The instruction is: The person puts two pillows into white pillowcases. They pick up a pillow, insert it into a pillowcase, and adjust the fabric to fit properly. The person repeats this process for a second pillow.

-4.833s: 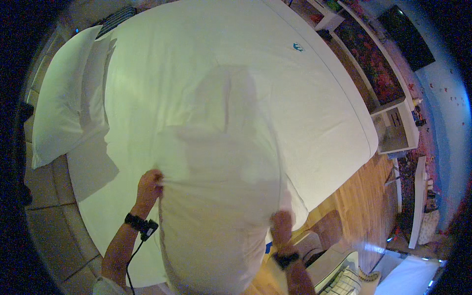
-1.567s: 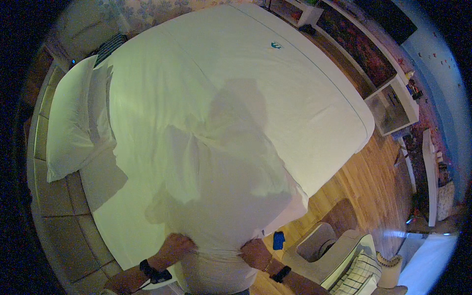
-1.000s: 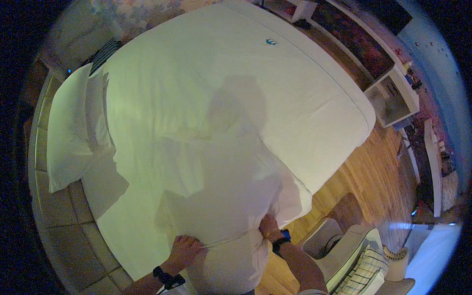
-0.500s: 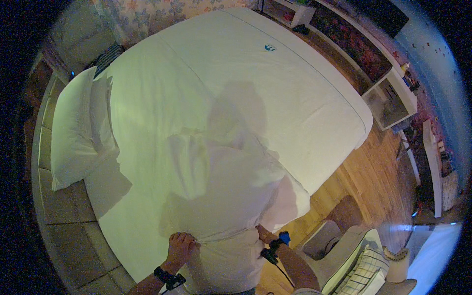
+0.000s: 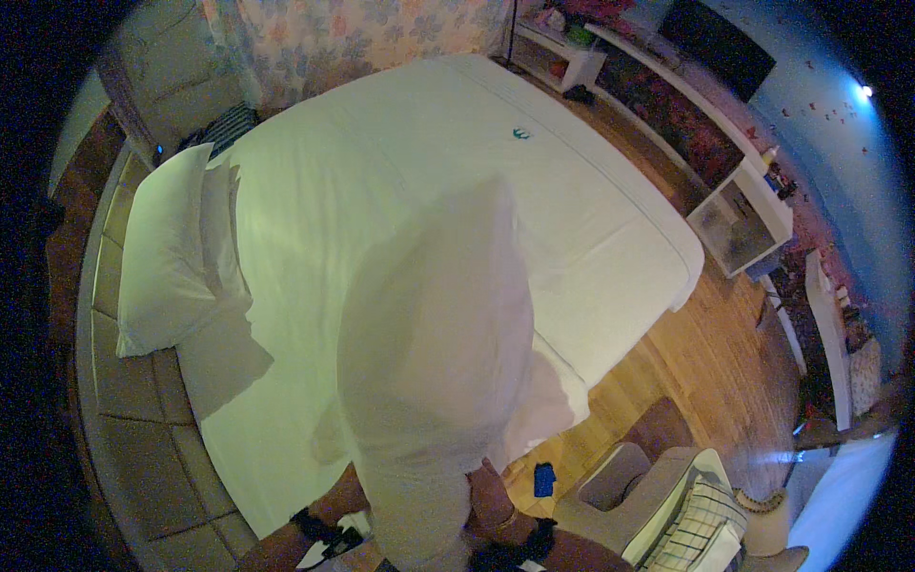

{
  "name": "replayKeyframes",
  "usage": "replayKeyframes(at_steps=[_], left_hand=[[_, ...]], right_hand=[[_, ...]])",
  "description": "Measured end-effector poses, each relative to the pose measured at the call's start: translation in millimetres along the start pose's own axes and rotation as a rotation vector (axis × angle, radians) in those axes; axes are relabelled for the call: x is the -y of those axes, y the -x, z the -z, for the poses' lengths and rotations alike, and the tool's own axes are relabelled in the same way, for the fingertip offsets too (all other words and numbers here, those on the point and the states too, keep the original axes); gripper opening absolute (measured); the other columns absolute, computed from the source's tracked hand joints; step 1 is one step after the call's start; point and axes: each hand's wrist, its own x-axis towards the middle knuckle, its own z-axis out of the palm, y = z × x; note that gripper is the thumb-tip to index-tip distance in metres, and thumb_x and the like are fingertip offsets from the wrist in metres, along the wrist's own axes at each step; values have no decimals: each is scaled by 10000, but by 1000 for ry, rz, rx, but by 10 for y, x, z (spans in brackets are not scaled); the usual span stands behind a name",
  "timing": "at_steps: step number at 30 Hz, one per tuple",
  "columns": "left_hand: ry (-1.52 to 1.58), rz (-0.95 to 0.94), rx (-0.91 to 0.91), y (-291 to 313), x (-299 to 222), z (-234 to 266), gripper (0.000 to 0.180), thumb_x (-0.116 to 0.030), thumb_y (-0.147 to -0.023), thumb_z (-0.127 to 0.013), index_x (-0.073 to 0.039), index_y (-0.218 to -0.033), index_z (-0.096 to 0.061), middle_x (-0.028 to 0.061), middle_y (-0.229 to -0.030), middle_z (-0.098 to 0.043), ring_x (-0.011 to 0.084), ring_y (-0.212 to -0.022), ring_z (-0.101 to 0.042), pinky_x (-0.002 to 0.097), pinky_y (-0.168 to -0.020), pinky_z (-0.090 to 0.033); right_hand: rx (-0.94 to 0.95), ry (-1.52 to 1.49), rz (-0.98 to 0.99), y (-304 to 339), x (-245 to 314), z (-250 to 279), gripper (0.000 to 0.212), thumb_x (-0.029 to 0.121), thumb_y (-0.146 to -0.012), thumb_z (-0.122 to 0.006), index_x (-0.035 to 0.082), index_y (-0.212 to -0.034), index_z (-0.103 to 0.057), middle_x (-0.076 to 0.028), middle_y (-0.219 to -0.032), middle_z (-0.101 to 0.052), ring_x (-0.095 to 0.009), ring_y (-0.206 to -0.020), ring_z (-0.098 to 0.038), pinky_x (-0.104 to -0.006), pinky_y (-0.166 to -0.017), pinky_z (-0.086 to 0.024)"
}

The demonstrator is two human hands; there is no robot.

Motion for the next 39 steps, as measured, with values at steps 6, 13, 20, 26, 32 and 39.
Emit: replayKeyframes(at_steps=[6, 13, 20, 26, 32, 39], left_hand=[[209, -210, -113, -357, -162, 292, 446, -199, -762, -579, -20, -1149, -449, 133, -1126, -495, 215, -1056, -448, 329, -906, -339], [270, 305, -83, 245, 1021, 1007, 364, -212, -838, -484, -20, -1145, -447, 139, -1091, -525, 206, -992, -497, 301, -854, -390], [106, 490, -473, 1084, 1381, 968, 326, -157, -852, -479, -30, -1150, -441, 145, -1047, -555, 221, -953, -543, 310, -800, -440], [-12, 288, -648, 342, 1290, 837, 368, -93, -789, -531, -38, -1141, -440, 156, -1090, -508, 275, -1021, -478, 355, -892, -373], [-469, 234, -751, -521, 1273, 1064, 460, -80, -734, -550, -50, -1163, -388, 145, -1213, -368, 315, -1130, -342, 403, -937, -295], [-823, 163, -940, -1410, 1493, 1645, 474, -76, -667, -586, -62, -1112, -423, 143, -1156, -398, 297, -1091, -369, 426, -908, -293]], right_hand=[[169, 484, 483, 139, 424, -667, 441, 157, -726, -532, 50, -1141, -430, -108, -1085, -487, -254, -1027, -450, -370, -896, -348], [478, -94, -156, -728, -328, -1731, 578, 204, -778, -578, 2, -1242, -299, -194, -1280, -249, -271, -1133, -369, -350, -867, -401], [352, 509, 79, -1367, -1511, -1659, 486, 226, -821, -525, 25, -1212, -318, -144, -1207, -383, -237, -1053, -442, -320, -805, -433], [40, 556, -29, -1824, -1453, -626, 319, 181, -779, -534, 22, -1047, -461, -133, -1079, -479, -214, -914, -523, -333, -732, -444], [-95, 1028, 325, -2413, -1095, -372, 431, 93, -712, -551, 31, -1121, -429, -161, -1191, -399, -300, -1088, -399, -373, -874, -362], [-362, 1185, 670, -3690, -613, -369, 626, 54, -709, -530, 49, -1270, -250, -180, -1297, -249, -331, -1163, -313, -391, -920, -348]])
